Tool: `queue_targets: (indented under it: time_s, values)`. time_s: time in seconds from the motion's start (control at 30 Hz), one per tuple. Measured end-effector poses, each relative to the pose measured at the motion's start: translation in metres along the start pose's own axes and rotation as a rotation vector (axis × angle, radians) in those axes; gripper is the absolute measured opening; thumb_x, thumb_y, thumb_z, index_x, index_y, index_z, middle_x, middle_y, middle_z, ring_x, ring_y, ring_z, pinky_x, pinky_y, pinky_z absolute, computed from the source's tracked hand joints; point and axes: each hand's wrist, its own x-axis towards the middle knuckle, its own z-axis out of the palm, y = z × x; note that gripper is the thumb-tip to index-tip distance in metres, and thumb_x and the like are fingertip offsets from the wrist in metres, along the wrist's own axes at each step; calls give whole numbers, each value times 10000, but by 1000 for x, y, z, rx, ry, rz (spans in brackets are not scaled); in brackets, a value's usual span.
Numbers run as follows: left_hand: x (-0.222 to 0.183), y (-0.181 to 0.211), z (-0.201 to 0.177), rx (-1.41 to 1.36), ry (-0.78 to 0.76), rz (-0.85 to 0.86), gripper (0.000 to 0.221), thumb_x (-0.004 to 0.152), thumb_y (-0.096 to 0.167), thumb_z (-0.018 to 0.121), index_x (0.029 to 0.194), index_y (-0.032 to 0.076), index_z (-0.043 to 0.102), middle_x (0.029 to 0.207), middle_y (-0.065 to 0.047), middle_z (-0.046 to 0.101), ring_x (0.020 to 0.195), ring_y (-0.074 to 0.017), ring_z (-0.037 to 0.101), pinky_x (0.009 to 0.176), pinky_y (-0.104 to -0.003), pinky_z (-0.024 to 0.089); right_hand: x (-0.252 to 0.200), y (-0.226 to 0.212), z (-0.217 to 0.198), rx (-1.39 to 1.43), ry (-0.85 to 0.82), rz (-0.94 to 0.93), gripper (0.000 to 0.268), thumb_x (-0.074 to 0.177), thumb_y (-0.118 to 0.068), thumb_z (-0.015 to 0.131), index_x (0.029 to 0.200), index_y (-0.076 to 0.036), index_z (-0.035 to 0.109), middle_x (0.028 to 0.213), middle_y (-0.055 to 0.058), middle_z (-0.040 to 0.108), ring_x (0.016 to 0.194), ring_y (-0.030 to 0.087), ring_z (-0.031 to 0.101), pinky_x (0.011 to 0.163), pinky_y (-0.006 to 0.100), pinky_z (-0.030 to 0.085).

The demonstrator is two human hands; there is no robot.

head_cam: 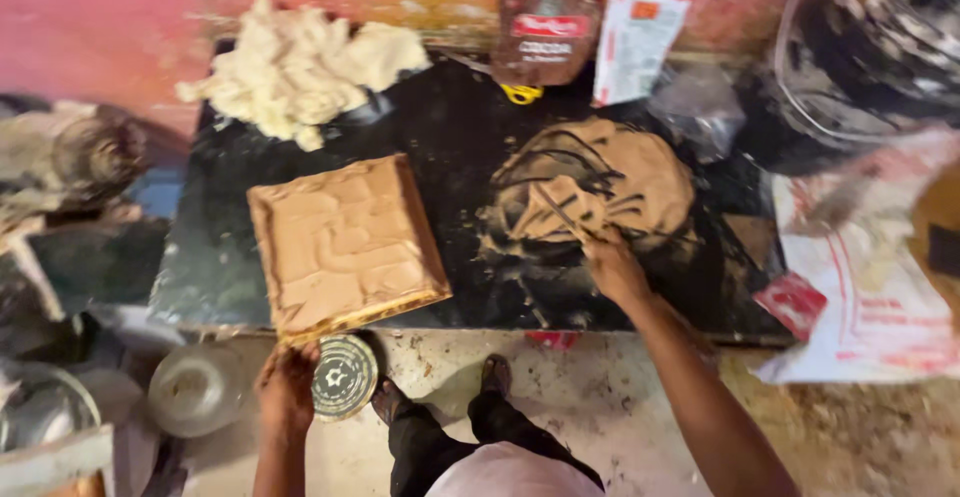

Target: The person spreads frosting onto a square cake using a metal spatula and a wooden tool. They take frosting from a pile on a dark table and smooth it over the top and sides of the cake.

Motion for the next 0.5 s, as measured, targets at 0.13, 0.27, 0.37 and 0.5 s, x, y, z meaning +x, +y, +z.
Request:
queue_targets:
  time_s: [0.13, 0.27, 0.37, 0.5]
  values:
    - [1, 0, -3, 58, 32, -23, 214, 1040, 150, 585, 1150, -32, 607, 1051, -193, 700, 966, -292, 715, 888, -409, 600, -6, -8, -19, 384, -419, 105, 230, 1057, -205, 595, 1010, 12, 654, 888, 102, 580, 792, 206, 574, 713, 388, 497]
    - [3, 2, 5, 118, 61, -56, 256, 1015, 118, 615, 1175, -81, 594, 1040, -222, 725, 935, -306, 734, 869, -404, 613, 4, -90, -55, 516, -836, 539, 317, 1008, -264, 577, 1289, -181, 700, 761, 39, 489, 624, 125, 469, 587, 354, 417]
    - [1, 6, 11, 87, 36, -91, 302, 1011, 150, 605, 1207, -81, 599, 1055, -233, 736, 939, -289, 748, 871, -382, 617, 57, -191, -67, 404, -813, 110, 296, 987, -260, 587, 1232, -130, 692, 852, 40, 540, 680, 176, 550, 613, 380, 490]
    - [4, 10, 23, 41, 34, -164, 315, 1017, 179, 588, 1214, -66, 577, 1072, -266, 739, 916, -283, 746, 873, -357, 622, 121, -347, -68, 47, -711, -292, 249, 953, -200, 601, 1135, -117, 750, 1076, 106, 606, 872, 334, 667, 689, 453, 510]
